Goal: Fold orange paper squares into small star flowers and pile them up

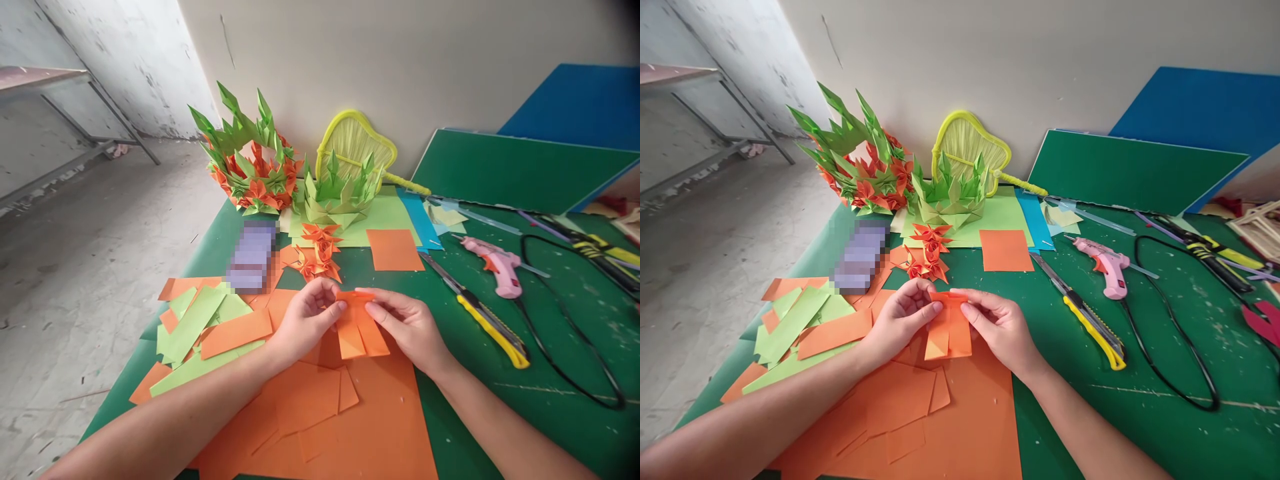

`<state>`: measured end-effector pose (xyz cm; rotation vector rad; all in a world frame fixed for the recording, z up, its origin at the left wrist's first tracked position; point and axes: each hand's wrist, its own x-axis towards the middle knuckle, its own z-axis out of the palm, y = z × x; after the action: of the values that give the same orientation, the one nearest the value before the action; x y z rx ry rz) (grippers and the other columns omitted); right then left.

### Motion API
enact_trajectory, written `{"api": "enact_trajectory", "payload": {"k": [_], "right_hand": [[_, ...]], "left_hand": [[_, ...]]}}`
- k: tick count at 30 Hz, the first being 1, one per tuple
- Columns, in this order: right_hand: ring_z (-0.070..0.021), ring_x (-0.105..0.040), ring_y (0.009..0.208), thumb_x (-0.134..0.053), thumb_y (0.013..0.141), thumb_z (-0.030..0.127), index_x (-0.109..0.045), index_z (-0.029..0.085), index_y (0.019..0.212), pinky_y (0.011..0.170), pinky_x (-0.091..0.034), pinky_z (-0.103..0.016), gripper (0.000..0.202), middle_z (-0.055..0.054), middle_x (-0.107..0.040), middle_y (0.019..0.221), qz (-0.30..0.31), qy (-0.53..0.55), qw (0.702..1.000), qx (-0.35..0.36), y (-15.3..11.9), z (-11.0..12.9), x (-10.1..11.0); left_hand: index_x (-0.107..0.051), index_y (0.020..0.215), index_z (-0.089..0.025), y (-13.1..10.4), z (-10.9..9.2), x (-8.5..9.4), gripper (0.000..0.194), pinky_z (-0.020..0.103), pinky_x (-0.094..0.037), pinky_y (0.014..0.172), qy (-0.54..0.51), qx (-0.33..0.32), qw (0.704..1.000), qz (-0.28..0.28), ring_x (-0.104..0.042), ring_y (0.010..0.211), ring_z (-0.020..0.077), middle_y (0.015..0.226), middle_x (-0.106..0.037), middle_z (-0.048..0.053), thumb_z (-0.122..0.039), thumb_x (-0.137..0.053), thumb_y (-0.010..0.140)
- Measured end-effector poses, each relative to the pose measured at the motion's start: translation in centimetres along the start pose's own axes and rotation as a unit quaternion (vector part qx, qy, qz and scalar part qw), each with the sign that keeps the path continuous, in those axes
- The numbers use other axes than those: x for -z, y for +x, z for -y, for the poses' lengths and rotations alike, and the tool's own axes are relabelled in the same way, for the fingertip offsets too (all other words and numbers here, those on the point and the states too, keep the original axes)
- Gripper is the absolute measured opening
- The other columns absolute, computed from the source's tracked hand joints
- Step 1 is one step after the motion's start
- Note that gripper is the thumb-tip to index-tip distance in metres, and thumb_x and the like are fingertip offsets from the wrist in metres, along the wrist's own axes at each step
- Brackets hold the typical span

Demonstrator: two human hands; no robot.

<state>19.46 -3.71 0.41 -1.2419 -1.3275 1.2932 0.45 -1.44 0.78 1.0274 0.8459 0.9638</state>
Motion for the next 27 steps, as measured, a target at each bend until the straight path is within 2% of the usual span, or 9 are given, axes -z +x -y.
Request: {"api": "enact_trajectory", "payload": {"k": [2, 6, 9, 15, 22, 27], "right_hand": [[-0.0203, -0.065, 0.094, -0.065, 0.086, 0.034, -0.076, 0.032, 0.1, 0.082, -0.054, -0.033, 0.018, -0.001, -0.074, 0.102, 0.002, -0.004, 1.0, 0.03, -0.05, 0.08, 0.1], [-0.0173, -0.062, 0.075, -0.064, 0.086, 0.03, -0.078, 0.03, 0.089, 0.067, -0.052, -0.029, 0.015, -0.002, -0.071, 0.083, 0.025, -0.003, 0.997, 0.071, 0.0, 0.37, 0.41], [-0.0158, -0.059, 0.072, -0.059, 0.088, 0.026, -0.077, 0.028, 0.087, 0.063, -0.049, -0.027, 0.018, -0.002, -0.069, 0.08, 0.04, -0.001, 0.996, 0.081, 0.04, 0.49, 0.61], [-0.0135, -0.058, 0.074, -0.054, 0.088, 0.019, -0.076, 0.027, 0.087, 0.065, -0.045, -0.024, 0.024, 0.0, -0.068, 0.08, 0.07, 0.015, 0.993, 0.088, 0.04, 0.27, 0.85], [-0.0113, -0.049, 0.063, -0.053, 0.086, 0.017, -0.07, 0.025, 0.072, 0.059, -0.039, -0.023, 0.023, 0.003, -0.061, 0.07, 0.072, 0.088, 0.993, 0.035, 0.2, -0.27, 0.87], [-0.0122, -0.05, 0.066, -0.051, 0.088, 0.018, -0.068, 0.023, 0.073, 0.061, -0.039, -0.024, 0.023, 0.002, -0.06, 0.071, 0.072, 0.044, 0.995, 0.056, 0.11, -0.07, 0.91]], "left_hand": [[-0.056, 0.081, -0.019, -0.12, -0.21, -0.07, 0.021, 0.019, -0.039, 0.056, -0.019, -0.001, 1.0, 0.012, -0.049, 0.064, 0.0089, 0.07, -0.05, -0.003, -0.032, -0.072, 0.079], [-0.061, 0.076, -0.017, -0.26, -0.39, -0.09, 0.022, 0.022, -0.04, 0.061, -0.047, -0.021, 0.998, 0.036, -0.049, 0.065, 0.009, 0.072, -0.053, -0.002, -0.035, -0.074, 0.077], [-0.064, 0.078, -0.016, -0.24, -0.27, 0.05, 0.019, 0.022, -0.04, 0.064, -0.049, -0.027, 0.998, 0.042, -0.049, 0.067, 0.0094, 0.074, -0.055, 0.0, -0.033, -0.072, 0.079], [-0.069, 0.075, -0.016, -0.21, -0.45, 0.27, 0.014, 0.023, -0.044, 0.063, -0.011, -0.048, 0.998, 0.045, -0.052, 0.066, 0.0106, 0.075, -0.056, 0.001, -0.029, -0.067, 0.081], [-0.077, 0.073, -0.019, -0.36, -0.73, 0.36, 0.017, 0.024, -0.047, 0.063, 0.055, -0.077, 0.994, 0.058, -0.055, 0.07, 0.0123, 0.073, -0.054, 0.002, -0.017, -0.062, 0.081], [-0.076, 0.081, -0.018, -0.35, -0.57, 0.59, 0.019, 0.025, -0.046, 0.068, 0.089, -0.093, 0.988, 0.083, -0.053, 0.073, 0.0127, 0.077, -0.057, 0.004, -0.023, -0.059, 0.086]]}}
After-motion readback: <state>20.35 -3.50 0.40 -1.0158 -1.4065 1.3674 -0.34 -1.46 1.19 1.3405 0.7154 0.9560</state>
